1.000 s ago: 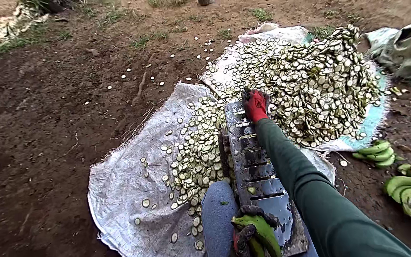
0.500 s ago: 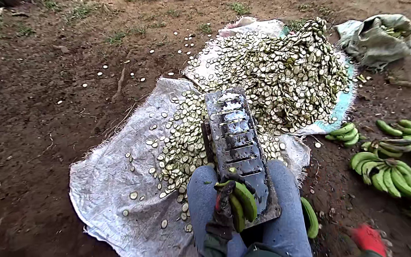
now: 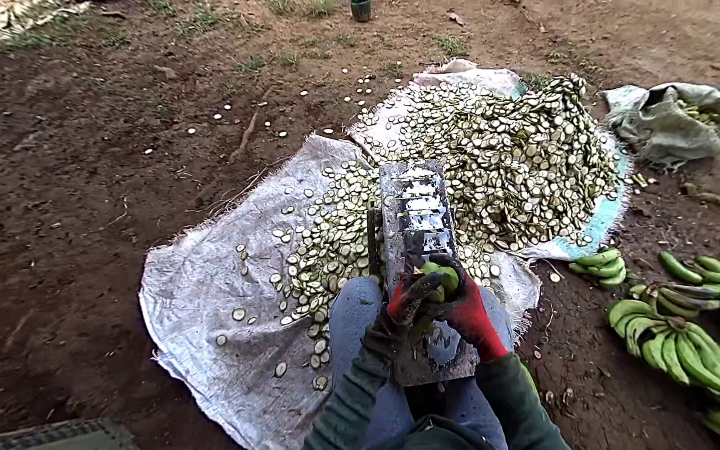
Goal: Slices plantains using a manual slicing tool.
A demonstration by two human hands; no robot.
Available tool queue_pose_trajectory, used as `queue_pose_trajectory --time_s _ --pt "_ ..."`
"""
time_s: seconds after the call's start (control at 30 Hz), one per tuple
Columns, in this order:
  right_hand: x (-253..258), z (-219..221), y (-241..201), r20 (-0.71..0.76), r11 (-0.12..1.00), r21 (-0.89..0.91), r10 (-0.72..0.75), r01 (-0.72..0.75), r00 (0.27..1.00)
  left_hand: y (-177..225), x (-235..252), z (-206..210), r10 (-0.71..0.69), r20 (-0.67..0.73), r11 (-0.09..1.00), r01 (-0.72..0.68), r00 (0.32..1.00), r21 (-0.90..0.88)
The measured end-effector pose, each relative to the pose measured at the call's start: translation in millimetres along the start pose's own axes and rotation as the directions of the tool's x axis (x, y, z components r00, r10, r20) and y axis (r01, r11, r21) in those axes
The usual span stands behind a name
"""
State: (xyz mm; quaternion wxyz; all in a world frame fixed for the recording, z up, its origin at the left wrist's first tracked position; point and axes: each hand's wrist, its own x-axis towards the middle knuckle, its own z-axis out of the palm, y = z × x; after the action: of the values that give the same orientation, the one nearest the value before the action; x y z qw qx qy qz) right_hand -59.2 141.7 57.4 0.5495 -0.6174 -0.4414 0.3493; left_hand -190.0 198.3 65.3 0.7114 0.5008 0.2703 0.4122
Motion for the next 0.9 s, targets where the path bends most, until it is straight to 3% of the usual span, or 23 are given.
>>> queue_pose_trajectory --time_s 0.07,0.13,0.2,0.27,0.33,0.4,0.43,0.5,0.57,0.63,0.8,0.83,0.9 --pt "-13 0 12 -0.188 0.996 -0.019 -0.091 0.089 0.978 -15 -4 -19 0.117 -0.001 0.978 -0.115 0.993 0.172" --pt "-37 -11 27 -0.292 0.978 -0.148 -0.186 0.147 0.938 -35 -10 -35 0.248 -0.131 0.937 -0.203 0.96 0.284" --pt "-57 -16 43 -0.318 0.937 -0.296 -0.281 0.187 0.905 -51 -23 -43 0.278 -0.31 0.929 -0.172 0.909 0.327" --pt "-44 -10 51 -0.31 0.89 -0.395 -0.362 0.228 0.879 -56 -37 -37 0.186 -0.402 0.932 -0.031 0.897 0.362" --pt "12 -3 52 -0.265 0.814 -0.513 -0.452 0.273 0.852 -74 -47 -25 0.228 -0.344 0.806 0.021 0.911 0.591" --pt "95 -1 49 -0.259 0.764 -0.573 -0.513 0.297 0.818 -102 -47 -28 0.402 -0.187 0.589 -0.097 0.897 0.803" --pt "138 -2 44 -0.254 0.741 -0.603 -0.53 0.296 0.809 -108 -46 -29 0.431 -0.168 0.548 -0.109 0.887 0.83" --pt "210 -1 29 -0.249 0.73 -0.63 -0.514 0.266 0.821 -111 -49 -30 0.367 -0.247 0.592 -0.02 0.897 0.806" --pt "238 1 20 -0.237 0.748 -0.613 -0.481 0.254 0.844 -110 -48 -31 0.336 -0.304 0.652 0.012 0.892 0.758" --pt "199 -1 28 -0.221 0.762 -0.586 -0.478 0.277 0.85 -112 -48 -31 0.389 -0.288 0.665 -0.05 0.875 0.746" --pt "-7 0 72 -0.278 0.815 -0.467 -0.503 0.343 0.818 -120 -47 -37 0.49 -0.204 0.623 -0.177 0.847 0.762" --pt "-20 1 78 -0.259 0.798 -0.471 -0.534 0.377 0.805 -120 -46 -35 0.478 -0.207 0.637 -0.175 0.854 0.75" --pt "11 4 82 -0.214 0.725 -0.521 -0.623 0.451 0.753 -119 -45 -34 0.471 -0.193 0.641 -0.184 0.861 0.745"
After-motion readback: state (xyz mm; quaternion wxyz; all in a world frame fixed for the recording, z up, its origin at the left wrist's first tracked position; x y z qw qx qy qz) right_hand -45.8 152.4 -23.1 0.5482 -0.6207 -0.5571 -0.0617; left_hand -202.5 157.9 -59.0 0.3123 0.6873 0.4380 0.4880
